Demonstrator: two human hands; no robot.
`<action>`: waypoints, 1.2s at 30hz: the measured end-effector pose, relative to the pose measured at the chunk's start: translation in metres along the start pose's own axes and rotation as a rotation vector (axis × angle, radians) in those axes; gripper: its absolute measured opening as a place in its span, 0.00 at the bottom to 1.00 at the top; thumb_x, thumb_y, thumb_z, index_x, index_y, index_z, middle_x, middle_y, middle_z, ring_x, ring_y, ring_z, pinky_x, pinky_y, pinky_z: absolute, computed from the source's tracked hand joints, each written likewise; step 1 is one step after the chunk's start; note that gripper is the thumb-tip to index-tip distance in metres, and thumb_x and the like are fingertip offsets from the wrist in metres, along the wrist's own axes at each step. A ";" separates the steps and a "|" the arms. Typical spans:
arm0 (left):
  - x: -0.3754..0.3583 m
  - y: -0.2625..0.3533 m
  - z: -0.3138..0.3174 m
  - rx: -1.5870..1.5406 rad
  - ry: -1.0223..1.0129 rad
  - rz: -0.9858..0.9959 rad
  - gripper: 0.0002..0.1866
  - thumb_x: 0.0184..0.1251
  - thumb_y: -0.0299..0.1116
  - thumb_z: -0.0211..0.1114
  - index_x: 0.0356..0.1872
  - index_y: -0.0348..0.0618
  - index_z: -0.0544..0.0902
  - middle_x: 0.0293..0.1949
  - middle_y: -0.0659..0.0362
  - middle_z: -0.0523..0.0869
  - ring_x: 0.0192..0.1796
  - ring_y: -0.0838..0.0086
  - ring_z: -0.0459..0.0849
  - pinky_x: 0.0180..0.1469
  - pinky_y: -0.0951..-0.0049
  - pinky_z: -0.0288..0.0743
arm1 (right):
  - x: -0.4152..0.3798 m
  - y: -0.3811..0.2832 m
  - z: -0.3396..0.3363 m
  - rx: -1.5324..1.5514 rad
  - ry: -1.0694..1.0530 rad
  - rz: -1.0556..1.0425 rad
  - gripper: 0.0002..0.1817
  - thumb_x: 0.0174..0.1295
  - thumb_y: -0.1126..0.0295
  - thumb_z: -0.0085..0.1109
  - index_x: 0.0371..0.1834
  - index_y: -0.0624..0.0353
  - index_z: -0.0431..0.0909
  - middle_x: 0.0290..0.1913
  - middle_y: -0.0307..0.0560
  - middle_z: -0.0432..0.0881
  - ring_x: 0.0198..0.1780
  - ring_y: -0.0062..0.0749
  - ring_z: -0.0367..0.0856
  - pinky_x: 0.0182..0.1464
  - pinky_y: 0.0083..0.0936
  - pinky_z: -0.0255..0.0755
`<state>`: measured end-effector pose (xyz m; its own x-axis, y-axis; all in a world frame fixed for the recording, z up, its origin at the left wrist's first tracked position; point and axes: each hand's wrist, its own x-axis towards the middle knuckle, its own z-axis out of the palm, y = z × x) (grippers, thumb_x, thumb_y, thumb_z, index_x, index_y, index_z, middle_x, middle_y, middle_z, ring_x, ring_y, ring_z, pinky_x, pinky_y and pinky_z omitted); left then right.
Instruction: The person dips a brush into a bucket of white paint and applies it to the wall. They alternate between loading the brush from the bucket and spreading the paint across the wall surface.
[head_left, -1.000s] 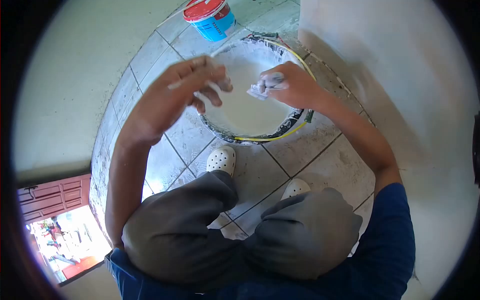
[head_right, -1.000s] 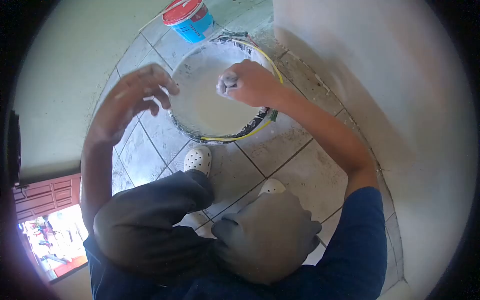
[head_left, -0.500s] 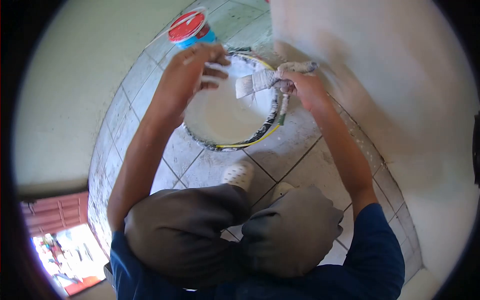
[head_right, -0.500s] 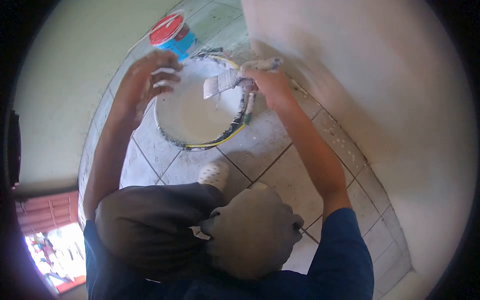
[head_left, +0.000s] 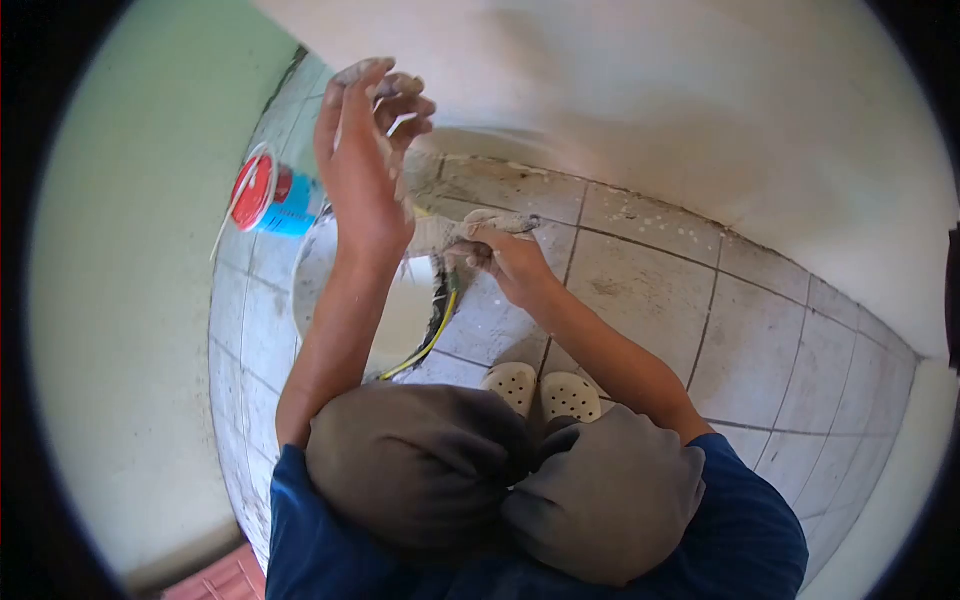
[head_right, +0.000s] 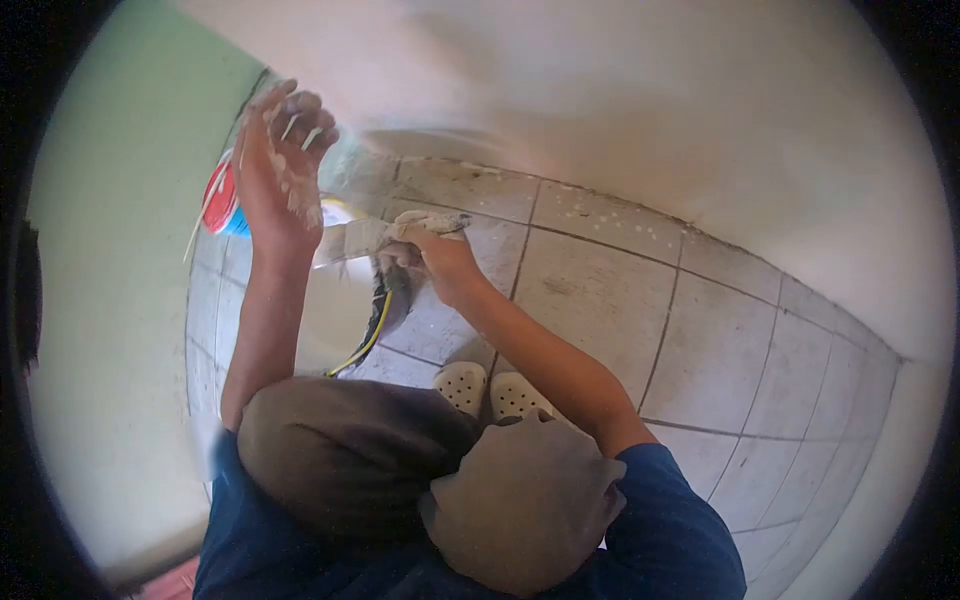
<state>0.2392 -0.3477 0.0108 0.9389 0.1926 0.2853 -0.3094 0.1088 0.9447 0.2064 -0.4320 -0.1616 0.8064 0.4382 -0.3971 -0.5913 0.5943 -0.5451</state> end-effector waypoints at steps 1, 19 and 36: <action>0.001 -0.005 0.003 0.009 0.016 -0.007 0.18 0.69 0.40 0.46 0.50 0.36 0.70 0.37 0.57 0.75 0.40 0.72 0.74 0.44 0.70 0.68 | -0.001 -0.005 -0.006 0.058 0.000 0.008 0.08 0.58 0.73 0.54 0.40 0.60 0.74 0.38 0.44 0.81 0.40 0.30 0.82 0.33 0.19 0.69; -0.075 -0.160 0.152 0.571 -1.266 -0.165 0.10 0.63 0.32 0.58 0.40 0.35 0.75 0.32 0.54 0.82 0.33 0.73 0.83 0.40 0.72 0.74 | -0.133 -0.082 -0.271 0.465 1.308 -1.001 0.09 0.53 0.75 0.59 0.38 0.59 0.74 0.34 0.39 0.78 0.32 0.22 0.76 0.30 0.21 0.71; -0.107 -0.175 0.137 0.481 -1.317 -0.437 0.10 0.62 0.32 0.56 0.40 0.36 0.74 0.32 0.56 0.81 0.33 0.74 0.81 0.36 0.75 0.74 | -0.073 -0.109 -0.330 0.261 1.631 -1.105 0.08 0.52 0.74 0.60 0.36 0.60 0.75 0.35 0.41 0.78 0.32 0.22 0.76 0.30 0.20 0.72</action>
<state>0.2138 -0.5213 -0.1630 0.4812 -0.8072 -0.3418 -0.1395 -0.4555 0.8792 0.2127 -0.7513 -0.3163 -0.0930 -0.9542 -0.2843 0.2136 0.2598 -0.9418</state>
